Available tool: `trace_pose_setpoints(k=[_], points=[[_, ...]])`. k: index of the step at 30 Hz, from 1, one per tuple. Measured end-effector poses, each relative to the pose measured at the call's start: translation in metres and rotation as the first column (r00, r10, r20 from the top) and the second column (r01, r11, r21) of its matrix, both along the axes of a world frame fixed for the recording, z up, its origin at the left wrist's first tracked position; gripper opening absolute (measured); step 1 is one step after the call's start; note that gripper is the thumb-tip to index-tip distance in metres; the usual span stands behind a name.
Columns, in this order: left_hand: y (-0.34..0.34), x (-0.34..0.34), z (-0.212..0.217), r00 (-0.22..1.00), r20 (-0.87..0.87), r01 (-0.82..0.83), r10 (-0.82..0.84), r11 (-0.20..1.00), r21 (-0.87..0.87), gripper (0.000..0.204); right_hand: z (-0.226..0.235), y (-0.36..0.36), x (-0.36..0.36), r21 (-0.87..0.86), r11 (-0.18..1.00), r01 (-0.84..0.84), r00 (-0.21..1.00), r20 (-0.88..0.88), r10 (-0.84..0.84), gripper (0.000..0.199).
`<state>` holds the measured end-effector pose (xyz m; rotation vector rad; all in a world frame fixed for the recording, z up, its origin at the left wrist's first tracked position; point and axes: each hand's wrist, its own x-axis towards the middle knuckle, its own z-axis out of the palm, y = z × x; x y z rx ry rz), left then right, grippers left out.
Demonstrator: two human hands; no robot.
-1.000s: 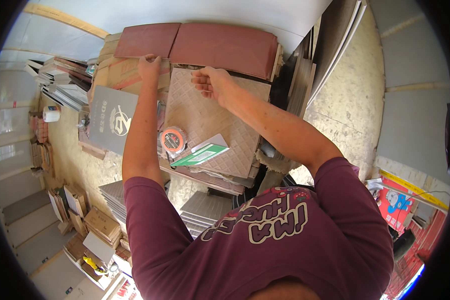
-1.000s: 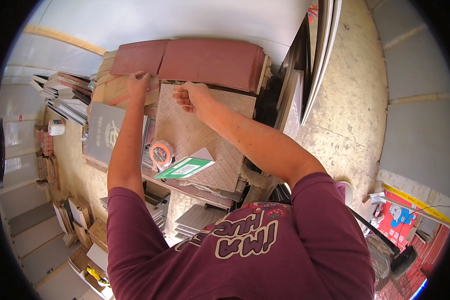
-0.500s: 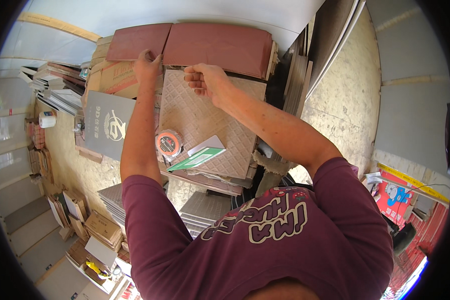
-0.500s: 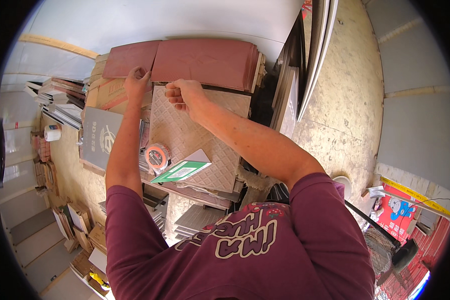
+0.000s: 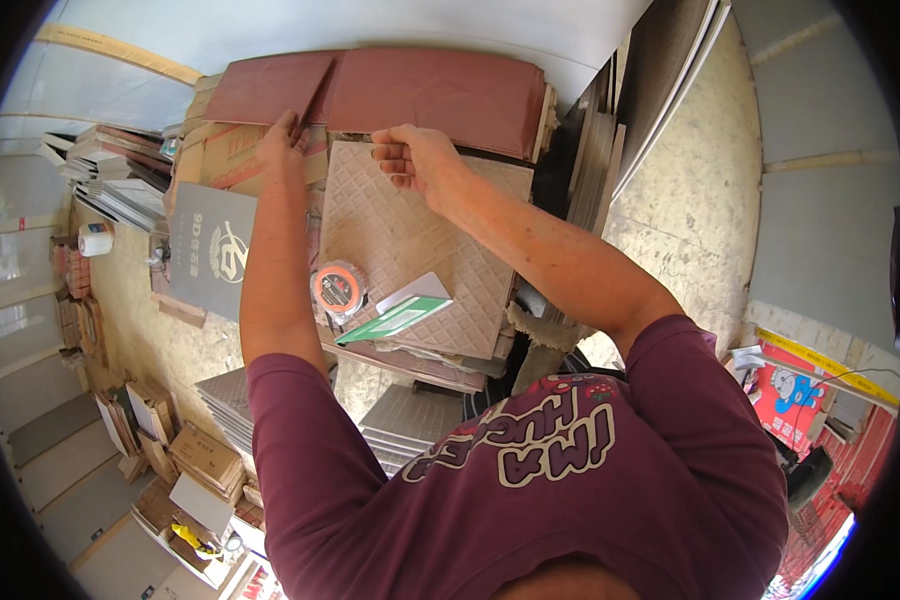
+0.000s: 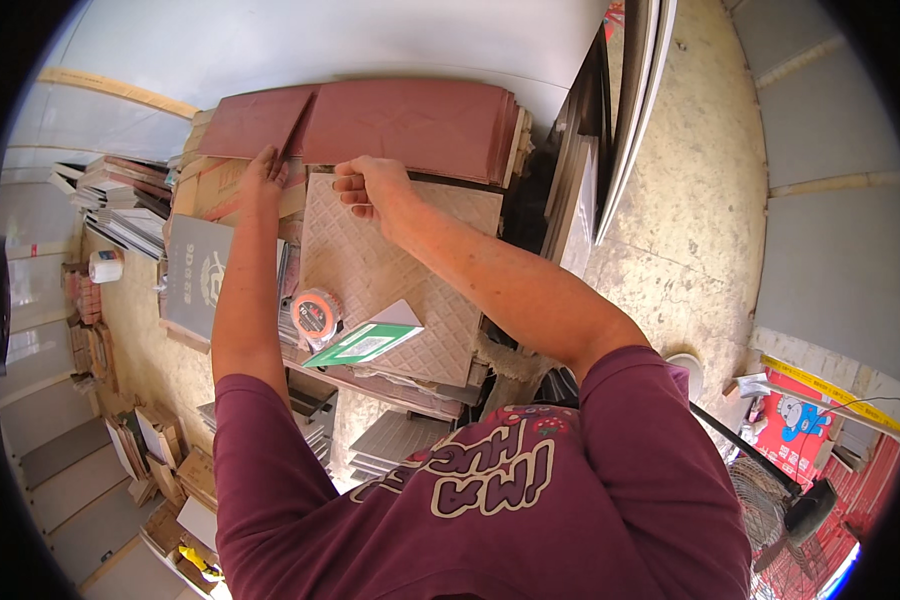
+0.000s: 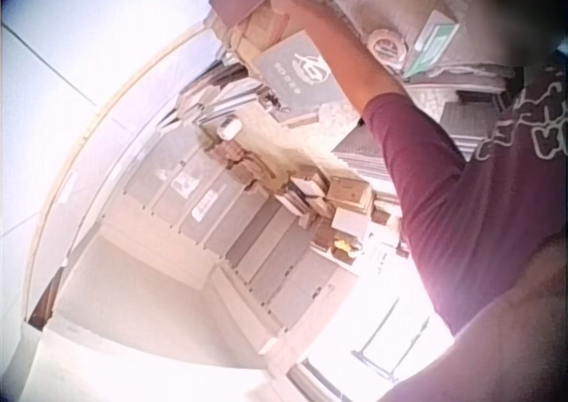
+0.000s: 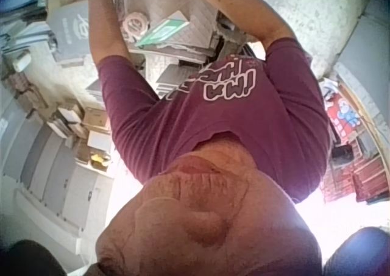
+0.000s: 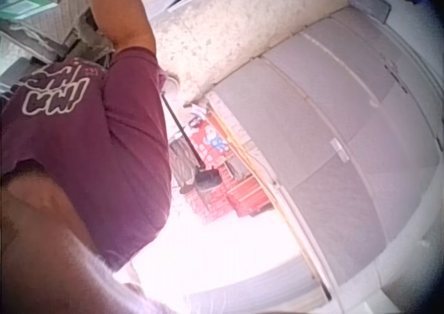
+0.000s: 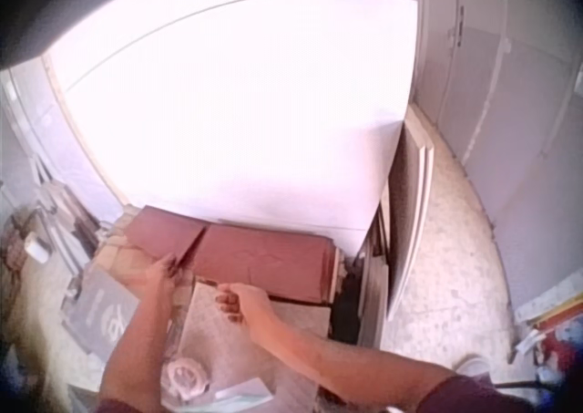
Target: The person handles ceramic tiles one at a time, turning them over to check their patterns and then moving a large sample book to reveal other tiles underneath.
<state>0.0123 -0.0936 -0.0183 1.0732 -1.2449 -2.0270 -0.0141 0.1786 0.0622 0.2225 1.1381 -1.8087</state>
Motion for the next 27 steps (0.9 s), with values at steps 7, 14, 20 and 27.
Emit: trace_pose_setpoints(k=[7,14,20,27], points=[[-0.019,-0.011,0.017,0.964,-0.119,-0.209,0.239,0.954,0.216,0.018,-0.002,0.001,-0.002,-0.06,0.998,0.029,1.0,-0.001,-0.029,0.02],[-0.049,0.014,0.039,0.95,-0.219,-0.198,0.221,0.973,0.122,0.017,0.0,-0.001,0.001,-0.064,0.998,0.015,1.0,0.0,-0.015,0.019],[-0.026,0.046,0.085,0.948,-0.279,-0.147,0.156,0.988,0.053,0.026,0.001,0.002,-0.003,-0.072,0.997,0.018,1.0,-0.015,-0.019,0.019],[0.011,0.137,0.146,0.95,-0.3,0.059,-0.088,0.993,-0.106,0.041,0.007,0.002,-0.003,-0.109,0.994,-0.031,0.997,-0.075,0.023,0.021]])
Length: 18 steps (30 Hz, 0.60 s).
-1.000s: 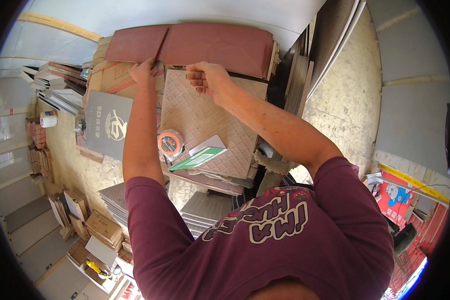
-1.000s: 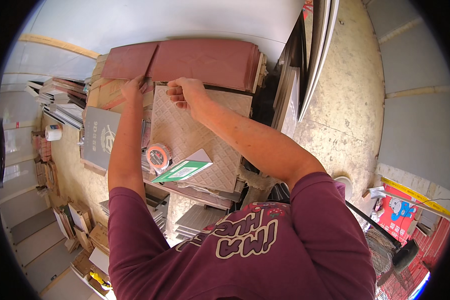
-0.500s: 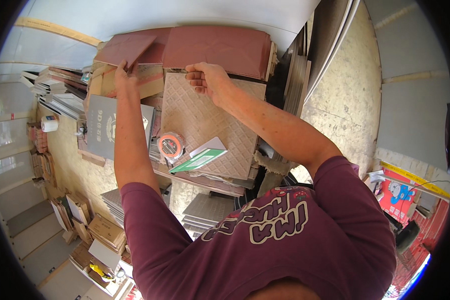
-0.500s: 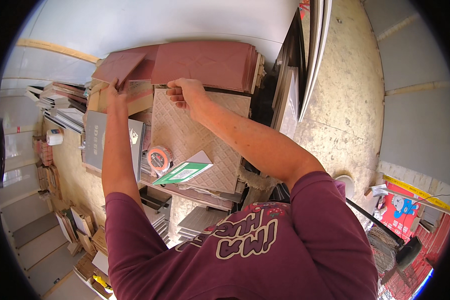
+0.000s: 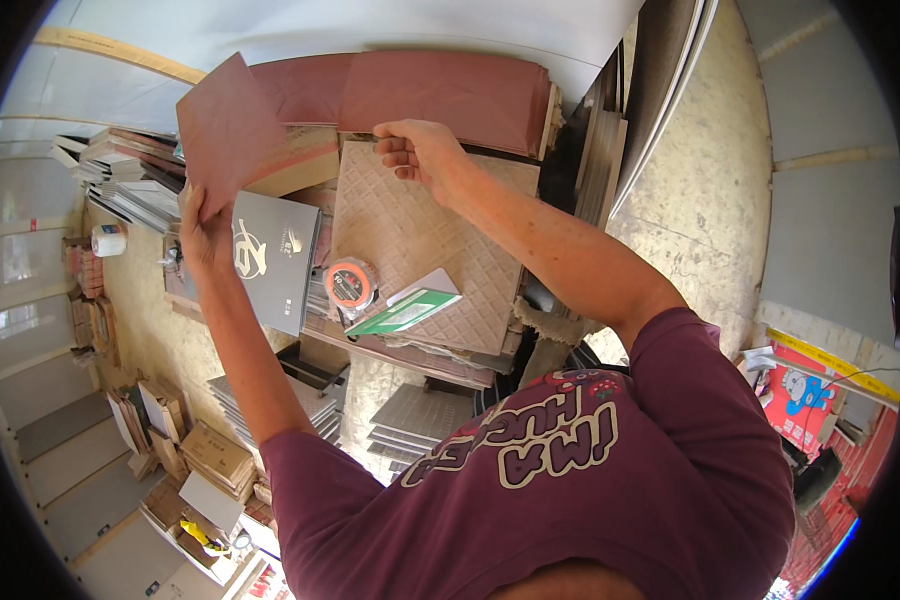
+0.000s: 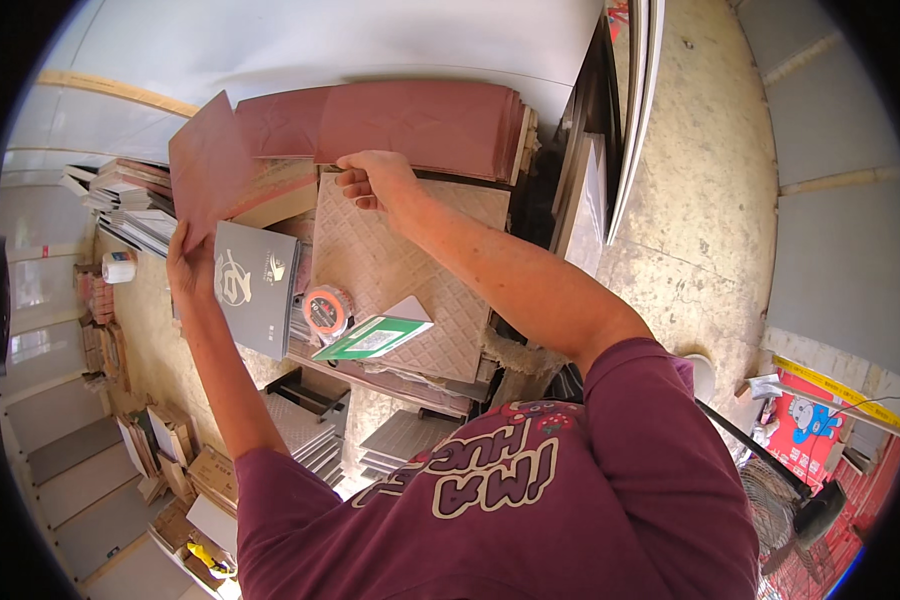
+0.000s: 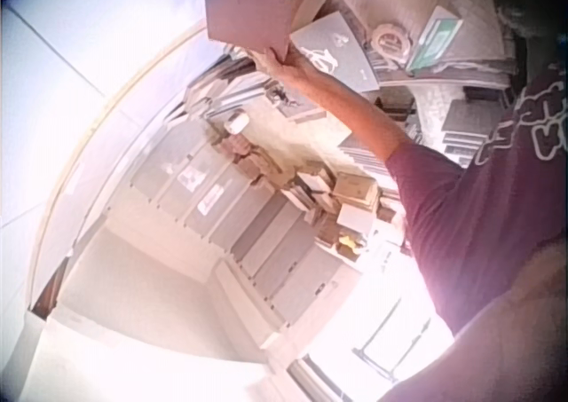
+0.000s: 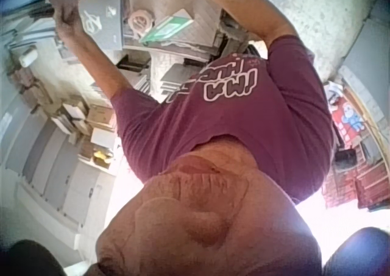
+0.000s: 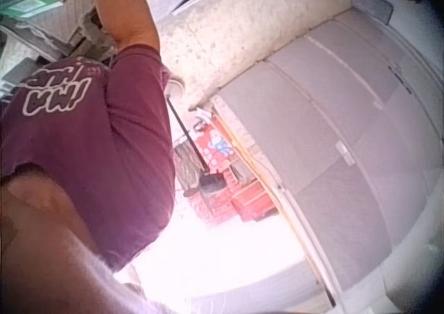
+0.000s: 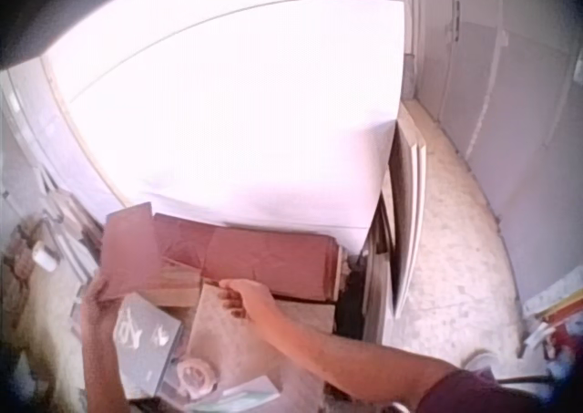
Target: The person handles ceramic tiles one at a time, turning them over to check their patterns and then moving a large sample book to reveal other tiles underneath.
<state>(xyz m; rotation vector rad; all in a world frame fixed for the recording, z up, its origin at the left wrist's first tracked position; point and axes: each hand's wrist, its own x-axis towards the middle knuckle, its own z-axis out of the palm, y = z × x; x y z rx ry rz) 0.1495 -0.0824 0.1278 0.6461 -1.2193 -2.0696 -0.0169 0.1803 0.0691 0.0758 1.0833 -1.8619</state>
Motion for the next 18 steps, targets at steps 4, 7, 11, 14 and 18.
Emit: trace_pose_setpoints(k=[4,7,11,14,18], points=[[0.017,0.044,0.011,0.999,0.036,0.036,-0.037,0.998,0.045,0.039,0.005,-0.001,0.002,-0.074,0.995,-0.065,0.997,-0.048,0.062,0.026],[0.035,0.058,0.015,0.994,0.104,0.042,-0.045,0.999,0.029,0.041,0.009,-0.001,0.004,-0.146,0.983,-0.112,0.992,-0.079,0.101,0.034],[0.051,0.062,0.01,0.98,0.15,0.135,-0.131,0.991,-0.02,0.043,0.01,-0.003,0.007,-0.233,0.96,-0.157,0.987,-0.046,0.151,0.041],[0.06,0.058,0.009,0.96,0.196,0.211,-0.199,0.976,-0.044,0.043,0.015,-0.002,0.01,-0.303,0.939,-0.162,0.984,0.021,0.176,0.04],[0.07,0.045,0.012,0.936,0.204,0.296,-0.285,0.955,-0.023,0.043,0.008,0.0,0.008,-0.305,0.944,-0.123,0.983,0.094,0.159,0.032]])
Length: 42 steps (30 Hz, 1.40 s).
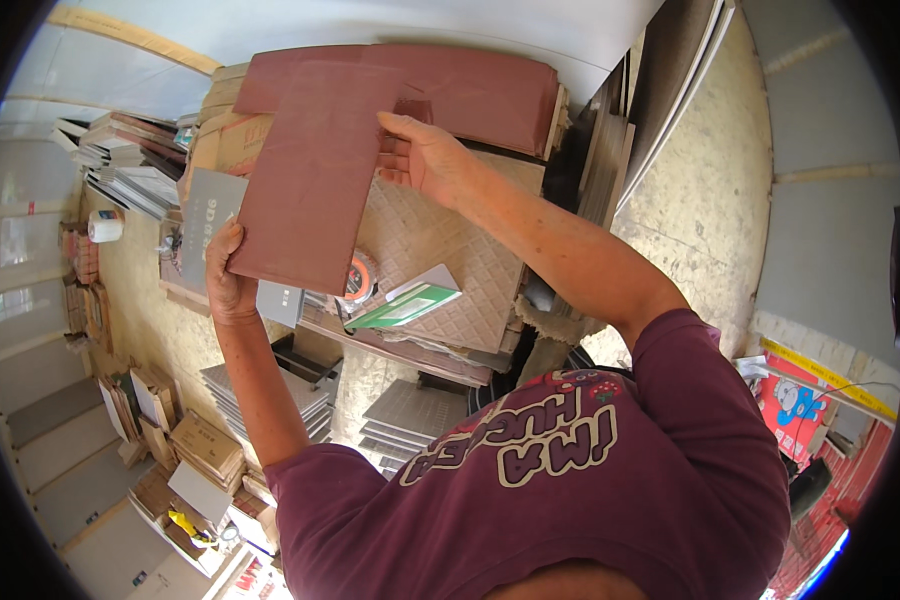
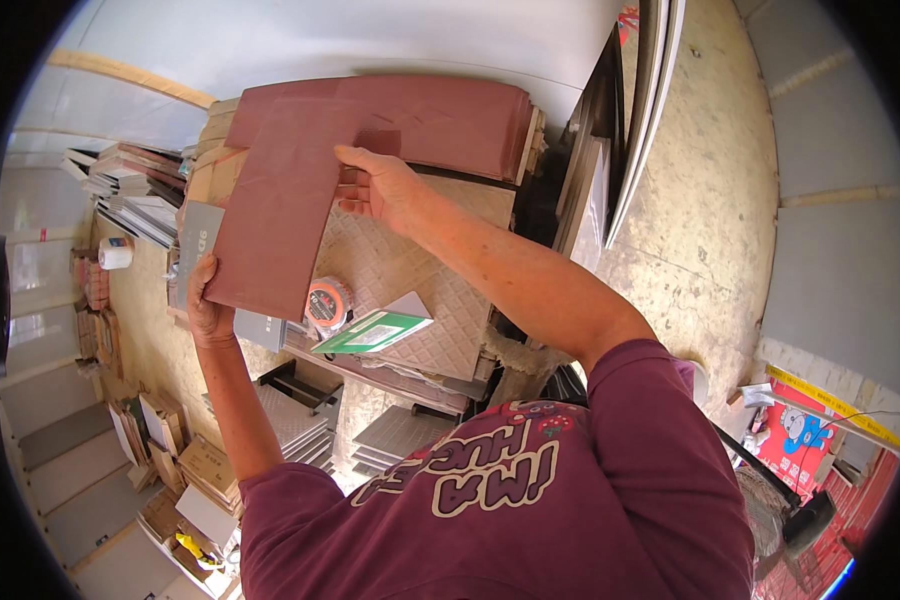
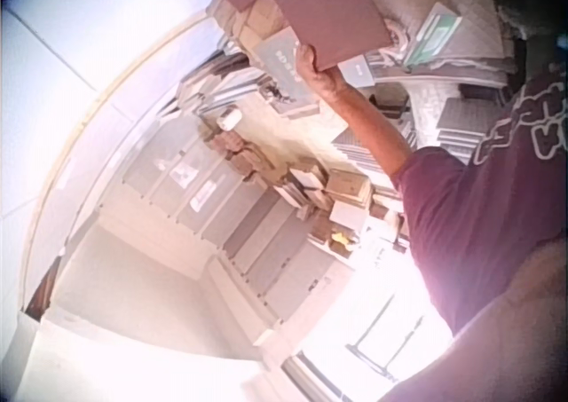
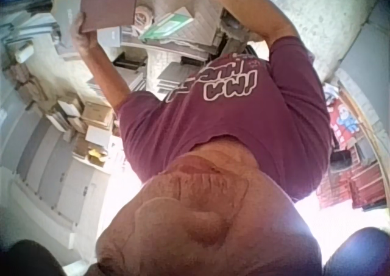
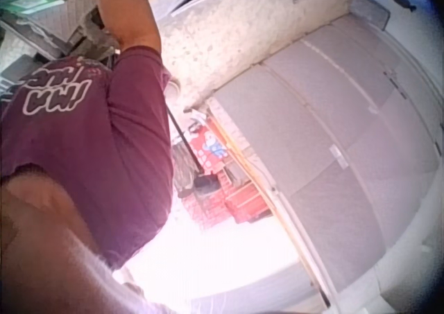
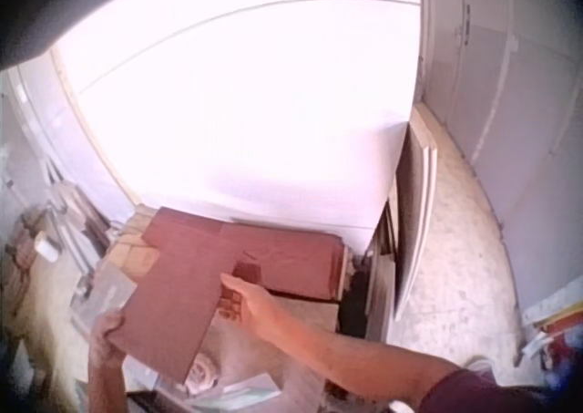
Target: The person handles ceramic tiles one at a time, turning them over to check their patterns and then moving a large sample book to reveal other tiles underneath.
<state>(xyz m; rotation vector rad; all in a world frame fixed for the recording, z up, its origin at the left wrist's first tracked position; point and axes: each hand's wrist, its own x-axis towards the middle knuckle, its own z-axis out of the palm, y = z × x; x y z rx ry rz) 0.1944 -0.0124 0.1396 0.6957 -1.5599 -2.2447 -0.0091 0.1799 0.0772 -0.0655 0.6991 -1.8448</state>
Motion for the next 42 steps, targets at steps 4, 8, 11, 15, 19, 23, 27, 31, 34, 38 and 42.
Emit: trace_pose_setpoints(k=[4,8,11,15,19,23,27,31,34,38,42], points=[[-0.011,-0.009,-0.009,1.0,0.003,0.012,-0.012,1.0,0.024,0.043,-0.005,-0.003,0.0,0.053,0.997,0.054,0.998,0.026,-0.055,0.022],[-0.029,-0.017,-0.016,0.999,0.034,-0.017,0.013,0.995,0.098,0.048,-0.011,-0.003,0.001,0.064,0.993,0.096,0.995,0.028,-0.098,0.019],[-0.029,-0.032,-0.015,0.999,-0.028,0.04,-0.034,0.973,0.227,0.052,-0.013,-0.004,0.004,0.061,0.989,0.136,0.989,0.058,-0.14,0.019],[-0.02,-0.045,-0.013,0.995,-0.022,-0.082,0.099,0.911,0.403,0.055,-0.011,-0.002,0.005,0.024,0.986,0.163,0.985,0.047,-0.164,0.019],[-0.028,-0.051,-0.028,0.994,-0.052,-0.06,0.096,0.881,0.469,0.048,-0.011,0.0,0.003,0.017,0.986,0.164,0.987,-0.001,-0.164,0.019],[-0.044,-0.054,-0.051,0.988,-0.123,-0.037,0.097,0.907,0.42,0.036,-0.012,-0.001,0.005,0.043,0.976,0.213,0.977,0.02,-0.214,0.02],[-0.045,-0.069,-0.063,0.987,-0.116,-0.071,0.115,0.94,0.333,0.028,-0.014,0.0,0.005,0.076,0.959,0.273,0.958,0.063,-0.278,0.021],[-0.032,-0.091,-0.064,0.979,-0.046,-0.182,0.199,0.953,0.242,0.031,-0.014,-0.001,0.005,0.164,0.93,0.33,0.933,0.096,-0.348,0.021],[-0.03,-0.108,-0.07,0.98,-0.044,-0.176,0.192,0.955,0.241,0.034,-0.01,0.002,0.006,0.204,0.902,0.381,0.903,0.127,-0.411,0.021],[-0.04,-0.129,-0.087,0.987,-0.052,-0.133,0.15,0.961,0.244,0.032,-0.01,0.004,0.003,0.228,0.875,0.427,0.865,0.178,-0.469,0.022],[-0.041,-0.151,-0.103,0.982,-0.032,-0.175,0.187,0.957,0.231,0.03,-0.012,0.005,0.0,0.278,0.839,0.468,0.822,0.213,-0.529,0.022]])
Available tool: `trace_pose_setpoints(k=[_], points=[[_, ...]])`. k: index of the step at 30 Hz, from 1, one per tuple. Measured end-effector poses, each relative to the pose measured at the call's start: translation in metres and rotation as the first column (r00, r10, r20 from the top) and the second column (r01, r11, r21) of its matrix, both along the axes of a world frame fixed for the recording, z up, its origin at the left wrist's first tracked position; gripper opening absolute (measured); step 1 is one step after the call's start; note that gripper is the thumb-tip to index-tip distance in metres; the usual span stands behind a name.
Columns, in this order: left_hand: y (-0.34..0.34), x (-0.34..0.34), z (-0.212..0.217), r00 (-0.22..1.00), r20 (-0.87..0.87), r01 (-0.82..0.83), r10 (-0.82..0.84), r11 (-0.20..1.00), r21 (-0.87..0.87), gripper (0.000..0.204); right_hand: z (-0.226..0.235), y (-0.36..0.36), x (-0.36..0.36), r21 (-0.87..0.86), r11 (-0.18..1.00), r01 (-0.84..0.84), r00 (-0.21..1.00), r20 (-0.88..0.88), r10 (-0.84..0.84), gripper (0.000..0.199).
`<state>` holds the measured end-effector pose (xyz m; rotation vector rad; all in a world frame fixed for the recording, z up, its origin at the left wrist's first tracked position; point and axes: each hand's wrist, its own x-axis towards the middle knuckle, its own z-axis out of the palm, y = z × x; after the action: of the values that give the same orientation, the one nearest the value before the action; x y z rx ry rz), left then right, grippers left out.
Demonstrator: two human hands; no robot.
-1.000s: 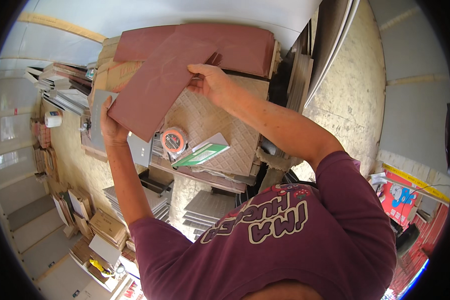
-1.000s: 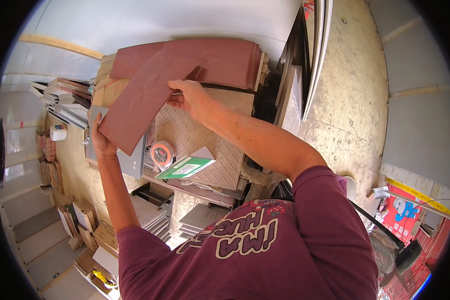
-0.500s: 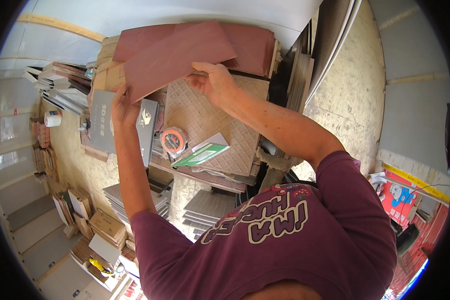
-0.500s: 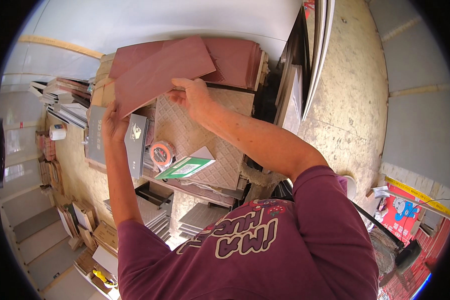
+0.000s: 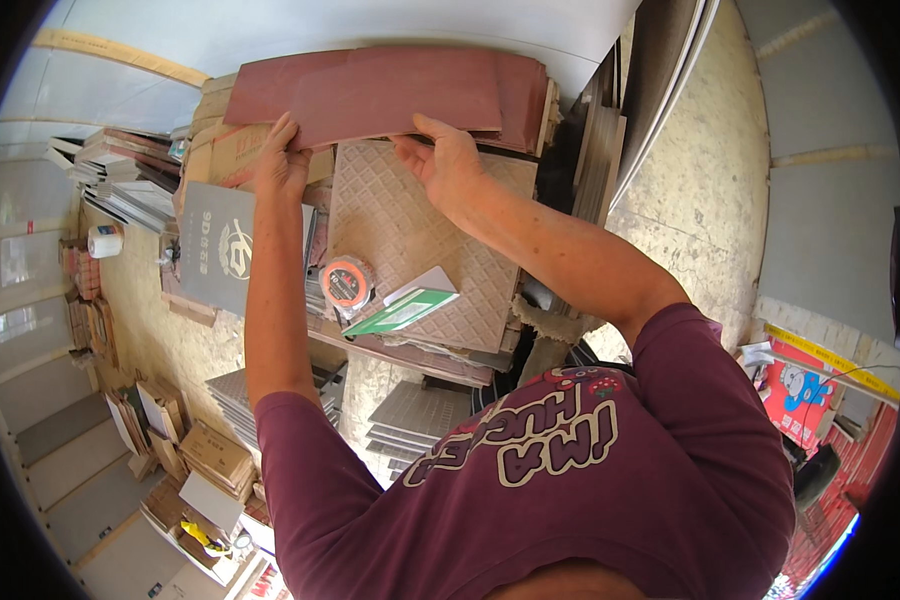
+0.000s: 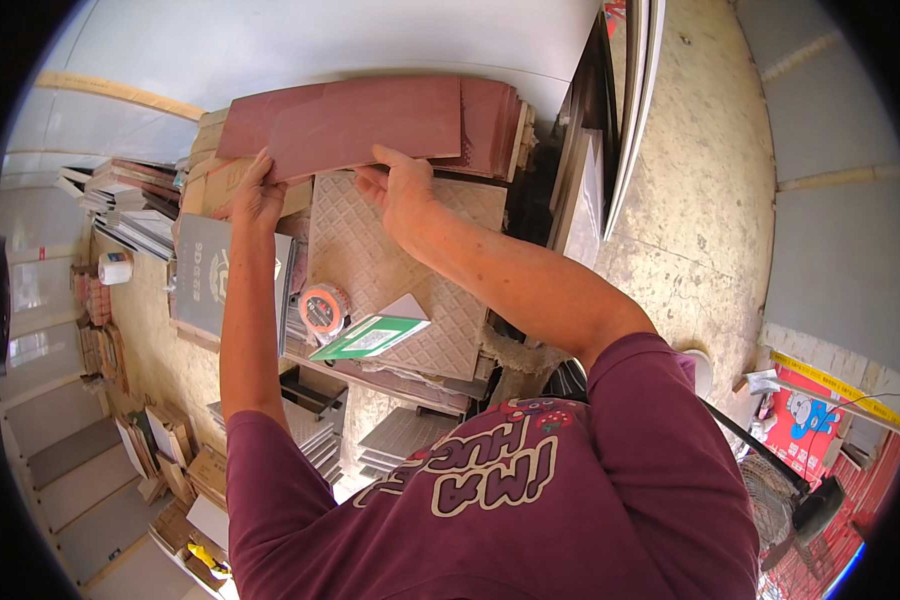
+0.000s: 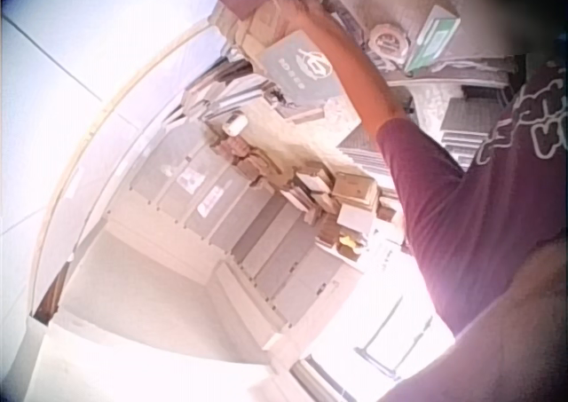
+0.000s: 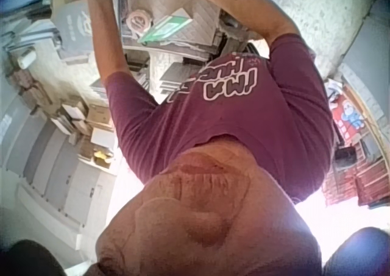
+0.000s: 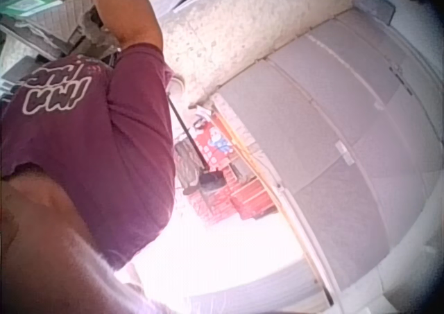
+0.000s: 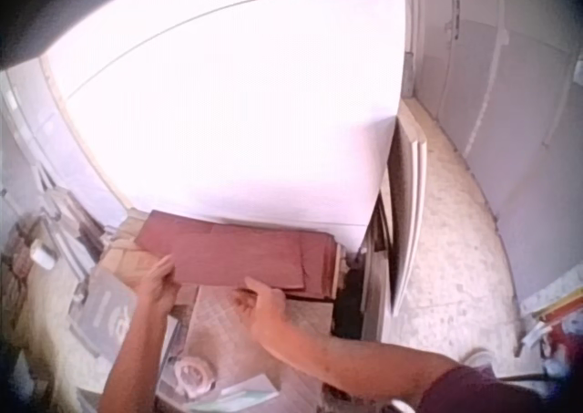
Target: The person handles ceramic tiles one at a time, turning them over to check their patterns and then moving a large sample book to reveal other tiles underneath.
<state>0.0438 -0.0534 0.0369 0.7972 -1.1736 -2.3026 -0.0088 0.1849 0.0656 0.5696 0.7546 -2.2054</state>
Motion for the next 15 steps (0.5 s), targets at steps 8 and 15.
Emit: trace_pose_setpoints(k=[8,15], points=[[-0.003,-0.027,-0.02,0.996,0.075,0.051,-0.045,0.996,-0.07,0.036,0.004,0.0,-0.004,0.068,0.992,0.104,0.992,0.064,-0.109,0.021],[0.012,-0.04,-0.021,0.985,0.172,0.057,-0.02,0.976,-0.211,0.036,-0.006,-0.004,-0.01,0.125,0.987,0.099,0.995,-0.023,-0.097,0.021]])
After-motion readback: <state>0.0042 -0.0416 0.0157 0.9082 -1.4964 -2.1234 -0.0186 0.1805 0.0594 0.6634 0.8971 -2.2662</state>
